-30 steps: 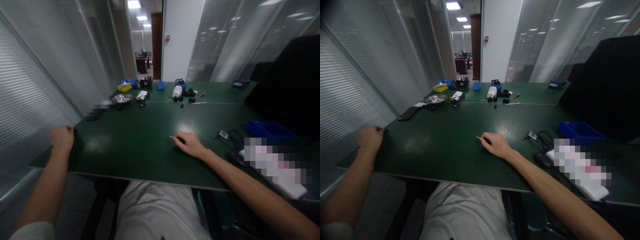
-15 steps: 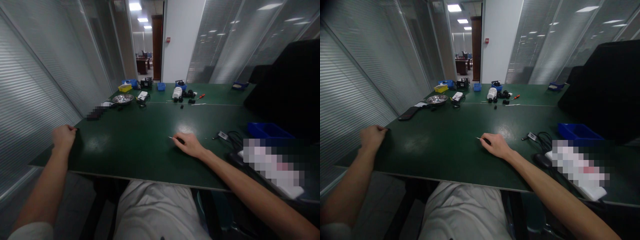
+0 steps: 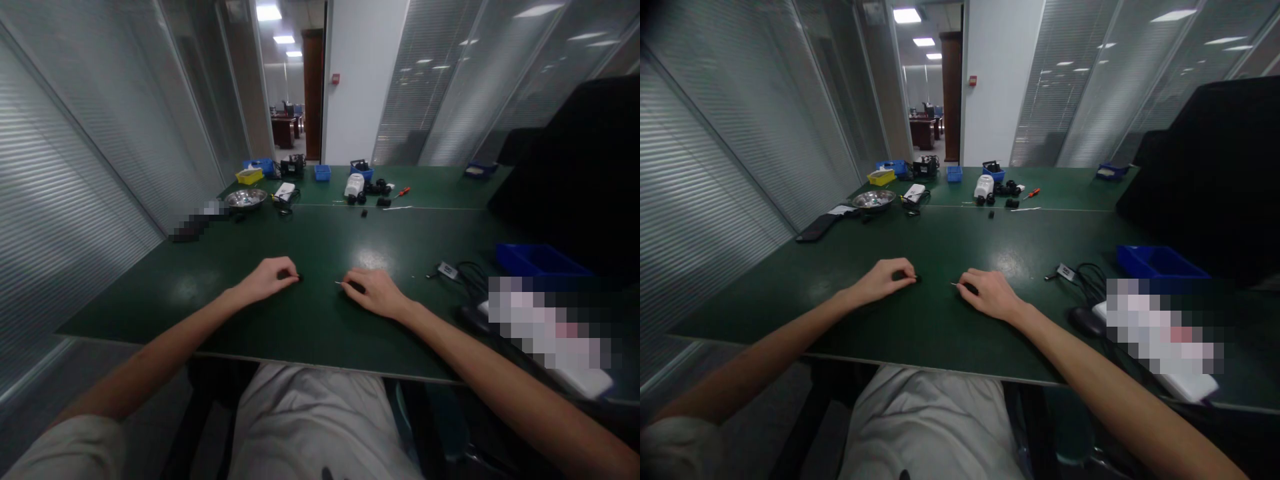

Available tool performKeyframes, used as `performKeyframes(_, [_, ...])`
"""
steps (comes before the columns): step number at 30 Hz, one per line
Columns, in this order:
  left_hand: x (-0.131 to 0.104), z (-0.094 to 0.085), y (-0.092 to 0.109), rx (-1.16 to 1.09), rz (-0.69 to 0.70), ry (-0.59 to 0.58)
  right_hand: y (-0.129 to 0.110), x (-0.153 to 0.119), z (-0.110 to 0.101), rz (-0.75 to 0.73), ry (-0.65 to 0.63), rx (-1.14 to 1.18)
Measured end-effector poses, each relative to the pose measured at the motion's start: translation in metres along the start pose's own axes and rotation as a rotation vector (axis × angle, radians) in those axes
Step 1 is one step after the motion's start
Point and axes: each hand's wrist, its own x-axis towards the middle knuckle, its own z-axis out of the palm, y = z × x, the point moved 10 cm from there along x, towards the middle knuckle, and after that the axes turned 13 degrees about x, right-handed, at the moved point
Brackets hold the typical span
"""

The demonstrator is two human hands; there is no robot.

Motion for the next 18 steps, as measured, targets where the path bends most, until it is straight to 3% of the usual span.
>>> performKeyframes(2, [0.019, 0.028, 0.044, -0.057, 0.113, -0.038, -0.001, 0.0, 0.001, -0.004, -0.003, -0.001])
performKeyframes(5, [0.032, 0.049, 0.075, -0.082, 0.156, -0.055, 0.0, 0.0, 0.002, -0.002, -0.013, 0.004])
performKeyframes(18, [0.024, 0.042, 0.069, -0.059, 0.086, 0.022, -0.009, 0.001, 0.0, -0.01, -0.058, -0.03])
